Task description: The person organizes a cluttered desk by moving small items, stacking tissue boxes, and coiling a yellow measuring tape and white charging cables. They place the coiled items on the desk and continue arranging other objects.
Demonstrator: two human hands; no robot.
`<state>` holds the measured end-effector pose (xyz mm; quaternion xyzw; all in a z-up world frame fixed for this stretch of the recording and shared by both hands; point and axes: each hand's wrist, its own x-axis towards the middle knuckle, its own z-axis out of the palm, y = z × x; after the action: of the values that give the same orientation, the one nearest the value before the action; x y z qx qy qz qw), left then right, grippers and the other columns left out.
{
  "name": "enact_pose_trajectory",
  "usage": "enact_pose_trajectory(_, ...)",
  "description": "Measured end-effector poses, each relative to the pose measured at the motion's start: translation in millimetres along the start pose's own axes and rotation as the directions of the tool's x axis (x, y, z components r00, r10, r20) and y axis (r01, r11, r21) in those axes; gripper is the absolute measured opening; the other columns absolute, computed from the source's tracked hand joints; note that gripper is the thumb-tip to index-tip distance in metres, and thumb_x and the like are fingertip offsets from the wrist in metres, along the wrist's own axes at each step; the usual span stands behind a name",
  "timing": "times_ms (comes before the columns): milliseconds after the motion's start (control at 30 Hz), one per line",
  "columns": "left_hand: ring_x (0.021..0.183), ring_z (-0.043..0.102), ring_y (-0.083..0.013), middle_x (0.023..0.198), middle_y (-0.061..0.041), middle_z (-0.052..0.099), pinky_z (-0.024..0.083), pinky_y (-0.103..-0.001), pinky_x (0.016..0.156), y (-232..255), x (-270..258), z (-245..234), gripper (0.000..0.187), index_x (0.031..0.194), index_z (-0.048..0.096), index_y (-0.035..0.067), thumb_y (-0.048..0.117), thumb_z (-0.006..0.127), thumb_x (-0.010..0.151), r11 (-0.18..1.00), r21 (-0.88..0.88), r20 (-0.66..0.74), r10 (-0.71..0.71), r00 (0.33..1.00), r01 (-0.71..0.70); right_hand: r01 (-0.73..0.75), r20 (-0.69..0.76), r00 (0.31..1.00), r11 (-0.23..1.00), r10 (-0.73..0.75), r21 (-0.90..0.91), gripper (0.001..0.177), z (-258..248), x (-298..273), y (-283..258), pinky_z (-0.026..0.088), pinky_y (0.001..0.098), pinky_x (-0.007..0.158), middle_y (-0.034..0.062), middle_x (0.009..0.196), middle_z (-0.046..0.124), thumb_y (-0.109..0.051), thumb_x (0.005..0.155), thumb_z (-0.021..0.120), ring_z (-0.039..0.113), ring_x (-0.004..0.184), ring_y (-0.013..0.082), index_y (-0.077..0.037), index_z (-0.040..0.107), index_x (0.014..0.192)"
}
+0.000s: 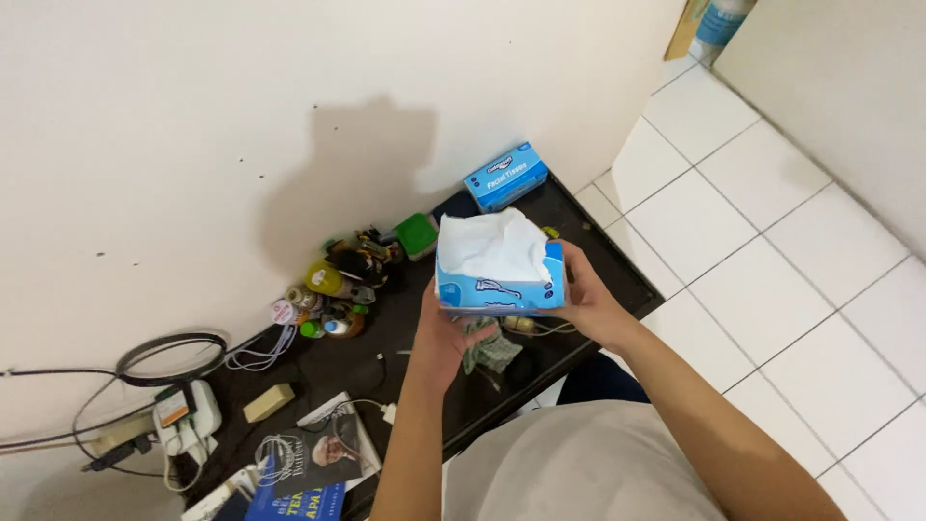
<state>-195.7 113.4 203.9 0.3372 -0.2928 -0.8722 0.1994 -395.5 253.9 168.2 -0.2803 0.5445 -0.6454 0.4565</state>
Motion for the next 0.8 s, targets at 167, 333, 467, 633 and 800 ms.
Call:
enact_pose_trajectory(167, 0.132, 0.053, -0.0475, 0.154, -0.035, 0.031, 0.054, -0.057, 0.104, -30.0, 37.0, 15.1, 0.101, 0.164, 0.007, 0.013, 0.017, 0.076, 0.091, 0.921, 0.349, -0.059, 0.204, 0.977, -0.171, 0.047, 0.073, 0.997, 0.985, -0.035, -0.168, 0.102, -58.6, 33.6, 9.4, 0.043, 0.0587, 0.110, 0.0206, 0.144, 0.041, 0.008, 0.072, 0.078, 0.042, 0.139, 0.0432, -0.012, 0.026, 0.157)
enact_pose_trajectory(333, 0.125, 0.061, -0.0421, 0.140, -0.031, 0.052, 0.058, -0.055, 0.100, -39.1, 72.2, 44.7, 0.116, 0.162, 0.017, 0.007, 0.019, 0.093, 0.075, 0.824, 0.542, -0.086, 0.254, 0.963, -0.169, -0.011, 0.107, 0.994, 0.983, 0.030, -0.182, 0.104, -114.4, 70.9, -11.4, 0.045, 0.0591, 0.109, 0.0213, 0.142, 0.049, 0.003, 0.062, 0.091, 0.049, 0.136, 0.0423, -0.013, 0.034, 0.148)
enact_pose_trajectory(467, 0.070, 0.067, -0.0166, 0.095, -0.013, 0.070, 0.059, -0.030, 0.057, -80.5, 132.0, 21.9, 0.091, 0.145, 0.045, 0.007, 0.014, 0.096, 0.071, 0.813, 0.582, -0.219, 0.193, 0.956, -0.031, -0.293, 0.027, 0.956, 0.956, 0.293, 0.006, 0.090, -151.1, 93.5, -35.3, 0.054, 0.0490, 0.101, 0.0153, 0.132, 0.063, 0.018, 0.067, 0.081, 0.061, 0.119, 0.0312, -0.014, 0.045, 0.142)
enact_pose_trajectory(633, 0.060, 0.055, -0.0110, 0.063, -0.005, 0.065, 0.044, -0.030, 0.052, -121.1, 176.3, 19.1, 0.032, 0.084, 0.076, 0.005, 0.034, 0.070, 0.098, 0.866, 0.499, -0.461, 0.304, 0.834, -0.040, -0.447, -0.012, 0.895, 0.895, 0.447, 0.004, 0.081, -192.7, 130.3, -63.5, 0.051, 0.0533, 0.103, 0.0151, 0.136, 0.057, 0.013, 0.077, 0.076, 0.058, 0.124, 0.0343, -0.019, 0.041, 0.143)
enact_pose_trajectory(800, 0.053, 0.046, -0.0131, 0.069, -0.003, 0.047, 0.050, -0.031, 0.054, -107.2, 166.1, 80.0, 0.042, 0.149, 0.026, 0.004, 0.004, 0.033, 0.108, 0.868, 0.467, -0.422, 0.384, 0.821, -0.167, -0.461, -0.101, 0.872, 0.874, 0.478, 0.155, 0.082, -216.4, 166.1, -56.8, 0.057, 0.0472, 0.093, 0.0094, 0.131, 0.054, 0.006, 0.078, 0.077, 0.059, 0.112, 0.0280, -0.026, 0.038, 0.142)
